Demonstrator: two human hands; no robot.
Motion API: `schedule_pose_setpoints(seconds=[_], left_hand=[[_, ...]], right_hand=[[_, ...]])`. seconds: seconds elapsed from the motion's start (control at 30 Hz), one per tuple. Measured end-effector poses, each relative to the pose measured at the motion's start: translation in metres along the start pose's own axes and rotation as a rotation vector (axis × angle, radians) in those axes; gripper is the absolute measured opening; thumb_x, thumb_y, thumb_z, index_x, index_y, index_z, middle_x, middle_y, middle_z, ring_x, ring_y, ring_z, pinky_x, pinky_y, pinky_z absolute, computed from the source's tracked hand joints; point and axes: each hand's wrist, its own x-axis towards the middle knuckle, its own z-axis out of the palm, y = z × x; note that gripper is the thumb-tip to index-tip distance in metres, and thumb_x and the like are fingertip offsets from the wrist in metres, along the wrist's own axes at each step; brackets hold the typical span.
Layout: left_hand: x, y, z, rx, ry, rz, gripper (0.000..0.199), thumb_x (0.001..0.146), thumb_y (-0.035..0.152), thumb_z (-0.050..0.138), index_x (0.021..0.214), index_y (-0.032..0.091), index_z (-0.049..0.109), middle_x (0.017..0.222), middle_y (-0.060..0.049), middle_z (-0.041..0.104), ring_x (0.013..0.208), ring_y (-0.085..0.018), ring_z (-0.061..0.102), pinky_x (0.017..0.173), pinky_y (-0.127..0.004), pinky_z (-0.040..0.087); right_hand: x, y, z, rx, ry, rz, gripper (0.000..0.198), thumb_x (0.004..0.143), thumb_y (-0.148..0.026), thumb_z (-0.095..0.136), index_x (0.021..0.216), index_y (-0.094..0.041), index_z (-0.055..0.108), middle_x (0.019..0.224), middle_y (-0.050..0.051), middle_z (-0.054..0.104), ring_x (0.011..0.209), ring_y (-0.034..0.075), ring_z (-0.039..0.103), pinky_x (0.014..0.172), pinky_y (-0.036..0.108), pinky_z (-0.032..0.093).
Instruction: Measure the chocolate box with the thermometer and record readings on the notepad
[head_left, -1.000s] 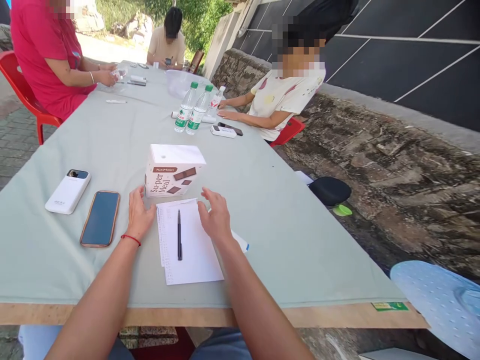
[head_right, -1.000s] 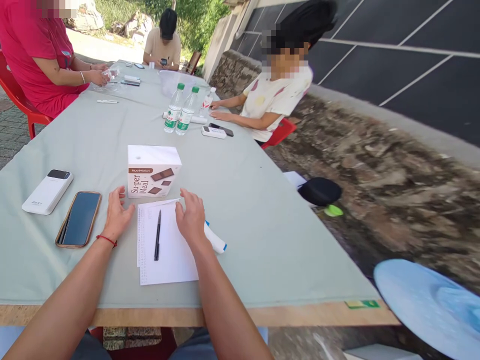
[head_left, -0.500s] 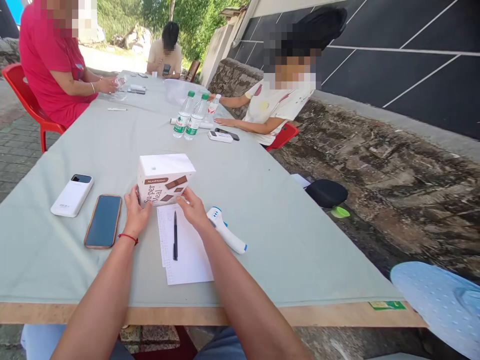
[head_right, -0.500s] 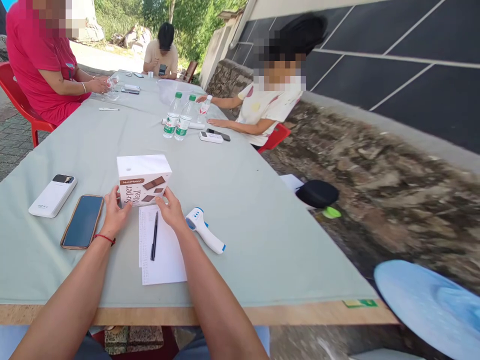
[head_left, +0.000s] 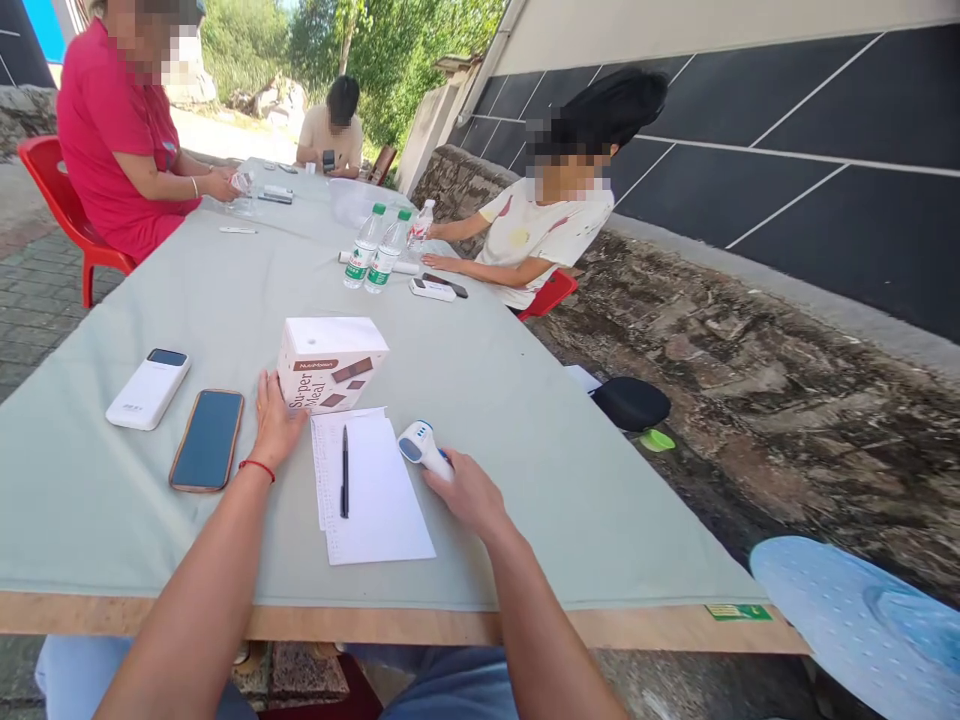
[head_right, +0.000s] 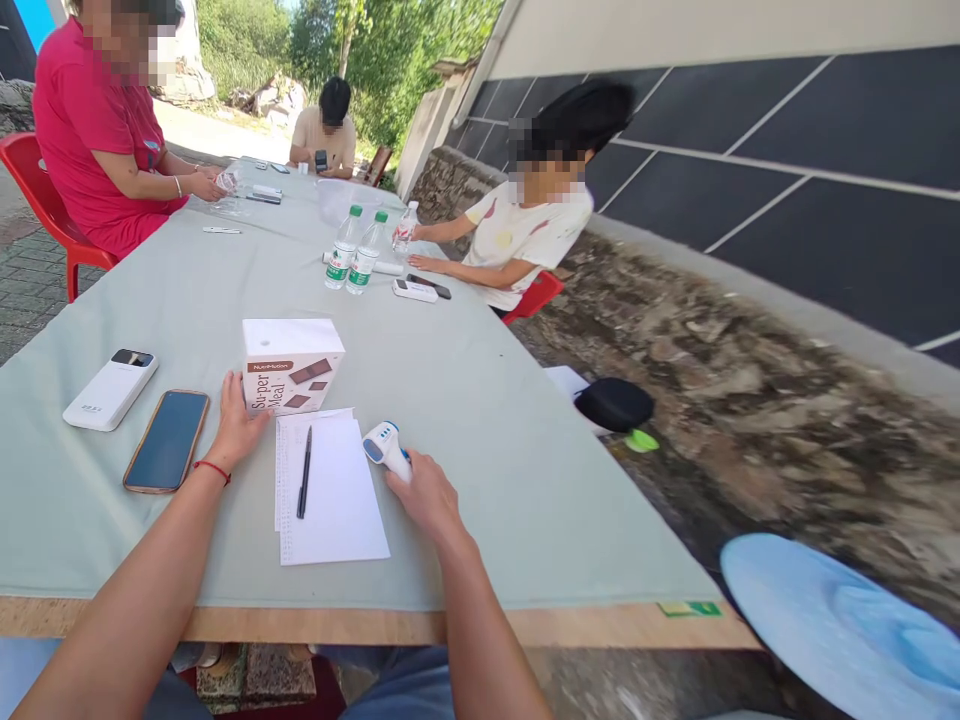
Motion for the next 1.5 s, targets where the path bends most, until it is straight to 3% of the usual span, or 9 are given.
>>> schedule_pose_setpoints(seconds=[0.1,0.2,0.33,0.4,0.5,0.7,0.93,1.13,1.5], left_hand=[[-0.001,0.003,0.001,0.011,-0.005,-0.007,0.080,0.069,0.023,0.070,0.140,0.019,0.033,0.136,-0.017,0.043,0.136,-0.035,0.033,0.114,-0.055,0.019],[-0.003,0.005,0.000,-0.023,0.002,-0.023,0.081,0.065,0.026,0.073,0.137,0.021,0.035,0.128,-0.013,0.046,0.131,-0.033,0.037,0.111,-0.053,0.025],[-0.007,0.011,-0.005,-0.226,0.087,-0.034,0.074,0.065,0.038,0.077,0.127,0.020,0.043,0.125,-0.011,0.045,0.119,-0.027,0.048,0.103,-0.045,0.038],[-0.008,0.015,-0.007,-0.346,0.122,-0.058,0.071,0.064,0.042,0.078,0.123,0.020,0.045,0.123,-0.011,0.050,0.109,-0.025,0.054,0.096,-0.041,0.043],[-0.010,0.019,-0.008,-0.577,0.121,-0.113,0.065,0.064,0.043,0.079,0.115,0.019,0.047,0.114,-0.009,0.060,0.103,-0.023,0.060,0.091,-0.038,0.046],[-0.012,0.024,-0.004,-0.878,0.016,-0.273,0.059,0.056,0.044,0.083,0.101,0.017,0.055,0.103,-0.009,0.070,0.096,-0.026,0.066,0.083,-0.037,0.050],[-0.021,0.032,-0.002,-0.879,-0.123,-0.252,0.062,0.058,0.040,0.083,0.110,0.014,0.060,0.110,-0.011,0.069,0.101,-0.028,0.065,0.087,-0.039,0.049],[-0.025,0.035,0.000,-0.858,-0.118,-0.245,0.064,0.059,0.039,0.084,0.113,0.016,0.059,0.111,-0.011,0.069,0.102,-0.027,0.064,0.089,-0.040,0.049],[-0.026,0.030,-0.001,-0.860,-0.122,-0.221,0.060,0.061,0.040,0.082,0.112,0.017,0.060,0.109,-0.010,0.069,0.100,-0.027,0.065,0.087,-0.038,0.050]], right_hand=[[-0.011,-0.027,0.001,0.332,0.109,0.106,0.037,0.070,-0.036,0.061,0.102,-0.019,0.065,0.091,0.006,0.068,0.077,0.022,0.060,0.062,0.029,0.040],[-0.028,-0.059,0.005,0.661,0.148,0.113,0.033,0.066,-0.040,0.065,0.091,-0.018,0.066,0.079,0.004,0.066,0.071,0.020,0.056,0.062,0.030,0.042],[-0.054,-0.099,0.012,1.043,0.126,0.028,0.033,0.067,-0.046,0.067,0.087,-0.019,0.064,0.078,0.002,0.064,0.070,0.018,0.055,0.065,0.032,0.044],[-0.064,-0.113,0.013,1.162,0.031,-0.070,0.033,0.070,-0.048,0.066,0.087,-0.020,0.062,0.079,0.003,0.063,0.069,0.017,0.054,0.065,0.031,0.043],[-0.074,-0.127,0.013,1.165,-0.107,-0.137,0.029,0.073,-0.048,0.065,0.075,-0.020,0.059,0.064,-0.001,0.056,0.059,0.014,0.047,0.058,0.029,0.038],[-0.078,-0.132,0.017,1.145,-0.156,-0.058,0.033,0.076,-0.048,0.065,0.065,-0.020,0.052,0.057,-0.002,0.051,0.056,0.013,0.042,0.054,0.027,0.033],[-0.080,-0.132,0.017,1.208,-0.142,0.035,0.033,0.074,-0.048,0.066,0.065,-0.020,0.051,0.056,-0.004,0.050,0.054,0.012,0.041,0.052,0.025,0.033],[-0.084,-0.137,0.026,1.117,-0.093,0.105,0.035,0.074,-0.052,0.064,0.065,-0.021,0.050,0.053,-0.005,0.049,0.052,0.012,0.040,0.052,0.026,0.033],[-0.087,-0.151,0.029,1.188,-0.100,0.158,0.029,0.076,-0.047,0.062,0.067,-0.022,0.050,0.054,-0.006,0.047,0.051,0.012,0.040,0.049,0.025,0.034]])
